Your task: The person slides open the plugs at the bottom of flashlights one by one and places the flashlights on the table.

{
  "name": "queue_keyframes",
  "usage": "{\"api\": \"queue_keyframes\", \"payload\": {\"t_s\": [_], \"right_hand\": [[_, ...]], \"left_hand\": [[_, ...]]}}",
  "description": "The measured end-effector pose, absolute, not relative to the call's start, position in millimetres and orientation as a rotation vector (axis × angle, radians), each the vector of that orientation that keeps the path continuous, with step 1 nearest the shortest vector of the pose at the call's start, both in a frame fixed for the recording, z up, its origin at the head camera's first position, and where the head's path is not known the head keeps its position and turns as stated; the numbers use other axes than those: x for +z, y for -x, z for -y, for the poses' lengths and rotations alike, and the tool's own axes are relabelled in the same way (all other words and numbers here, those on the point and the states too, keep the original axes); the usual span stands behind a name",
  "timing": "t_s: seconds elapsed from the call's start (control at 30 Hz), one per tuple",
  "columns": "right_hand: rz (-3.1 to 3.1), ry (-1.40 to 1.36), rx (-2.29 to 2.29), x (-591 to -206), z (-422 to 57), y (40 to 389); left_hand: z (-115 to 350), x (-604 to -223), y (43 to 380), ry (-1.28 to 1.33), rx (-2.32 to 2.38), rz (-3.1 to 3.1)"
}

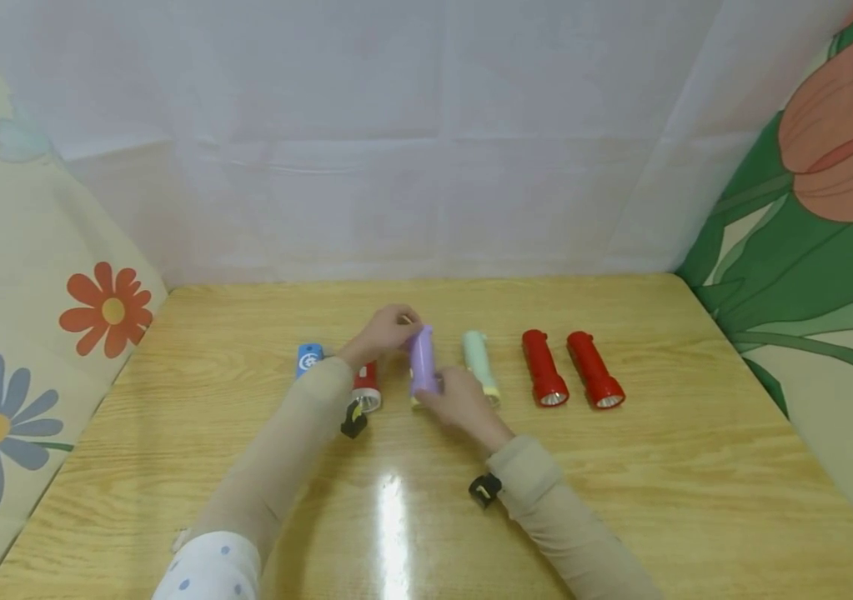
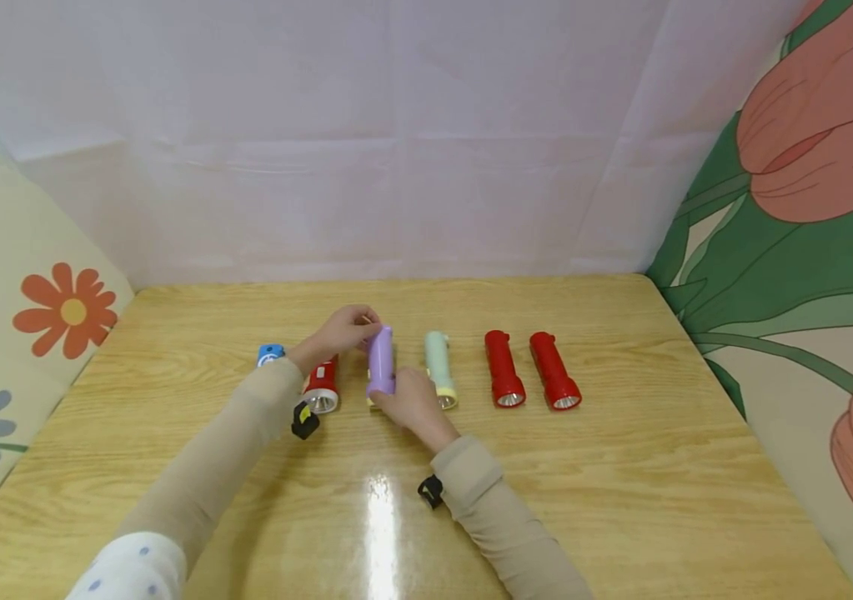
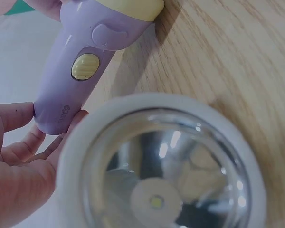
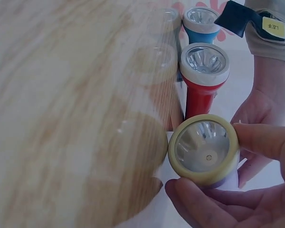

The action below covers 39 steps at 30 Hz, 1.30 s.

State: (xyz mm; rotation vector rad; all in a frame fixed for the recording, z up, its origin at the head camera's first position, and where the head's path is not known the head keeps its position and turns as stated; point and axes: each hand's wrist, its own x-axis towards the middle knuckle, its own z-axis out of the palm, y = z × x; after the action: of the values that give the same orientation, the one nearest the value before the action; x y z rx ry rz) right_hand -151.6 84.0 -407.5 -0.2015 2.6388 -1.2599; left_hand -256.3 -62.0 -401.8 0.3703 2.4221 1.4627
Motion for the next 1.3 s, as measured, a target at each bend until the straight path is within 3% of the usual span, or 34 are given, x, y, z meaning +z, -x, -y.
{"api": "queue_keyframes", "payload": {"t_s": [1.3], "right_hand": [[-2.6,0.186,-1.325,-410,-81,165]], "left_hand": [[78,-385,252,-0.402,1.663,-2.256]]}}
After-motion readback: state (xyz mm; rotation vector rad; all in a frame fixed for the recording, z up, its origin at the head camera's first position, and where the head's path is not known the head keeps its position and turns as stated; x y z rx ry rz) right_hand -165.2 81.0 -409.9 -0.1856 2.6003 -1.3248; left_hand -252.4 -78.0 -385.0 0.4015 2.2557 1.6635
